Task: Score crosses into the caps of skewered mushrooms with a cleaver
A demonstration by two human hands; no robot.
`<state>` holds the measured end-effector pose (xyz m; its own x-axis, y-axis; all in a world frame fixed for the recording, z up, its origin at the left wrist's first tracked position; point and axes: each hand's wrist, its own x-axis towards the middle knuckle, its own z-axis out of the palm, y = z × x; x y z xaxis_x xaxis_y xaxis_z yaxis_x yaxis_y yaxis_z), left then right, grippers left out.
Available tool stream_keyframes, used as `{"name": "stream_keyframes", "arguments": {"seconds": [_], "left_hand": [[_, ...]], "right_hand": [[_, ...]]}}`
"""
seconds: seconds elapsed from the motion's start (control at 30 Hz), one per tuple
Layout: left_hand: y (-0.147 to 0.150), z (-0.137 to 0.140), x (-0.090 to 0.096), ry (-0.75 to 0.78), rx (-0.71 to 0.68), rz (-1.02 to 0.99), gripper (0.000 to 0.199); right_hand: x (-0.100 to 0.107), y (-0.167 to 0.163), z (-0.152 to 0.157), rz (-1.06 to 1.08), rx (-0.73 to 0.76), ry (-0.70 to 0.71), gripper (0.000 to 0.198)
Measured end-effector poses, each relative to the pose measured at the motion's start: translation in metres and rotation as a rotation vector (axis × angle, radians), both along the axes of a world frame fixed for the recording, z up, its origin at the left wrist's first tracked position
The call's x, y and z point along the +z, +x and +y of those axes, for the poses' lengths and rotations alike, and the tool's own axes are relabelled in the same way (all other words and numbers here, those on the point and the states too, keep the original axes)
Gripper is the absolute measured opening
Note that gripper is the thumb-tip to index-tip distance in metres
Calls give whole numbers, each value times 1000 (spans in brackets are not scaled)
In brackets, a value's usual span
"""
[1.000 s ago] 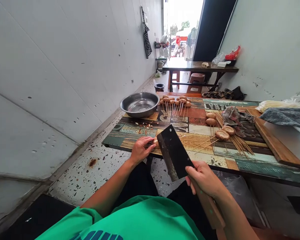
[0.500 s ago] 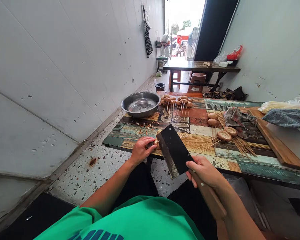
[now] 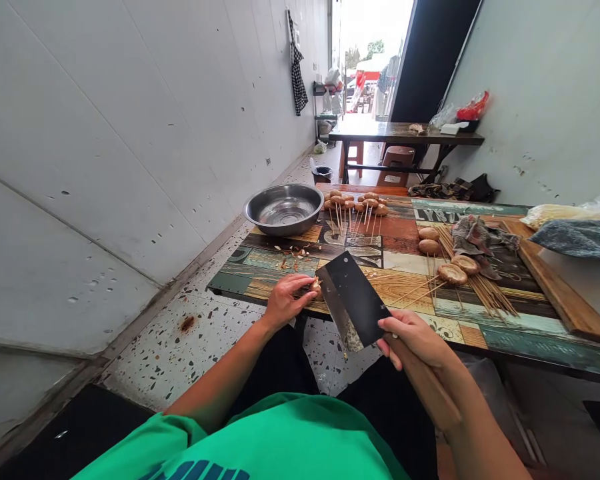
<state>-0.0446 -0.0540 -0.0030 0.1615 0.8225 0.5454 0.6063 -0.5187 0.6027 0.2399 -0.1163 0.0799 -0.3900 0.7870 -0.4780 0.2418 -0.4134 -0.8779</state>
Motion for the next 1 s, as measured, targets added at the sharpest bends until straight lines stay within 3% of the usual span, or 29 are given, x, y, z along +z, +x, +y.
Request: {"name": "stream_keyframes", "arguments": {"seconds": [0.17,0.5,0.73,1.0], "left_hand": [[3,-2,5,-14,-5,-19,24],[26,12,28,-131,152,74,9],[39,-1,36,-84,203,470,21],[37,-1,47,-297,159,561,14]], "right_hand": [[-11,15,-6,156,-152,-2,30],[-24,30,-30,228,-264,-11,34],[-36,41,-42,235,-396,8,36],[-44,47,-51,239,-451,18,34]]}}
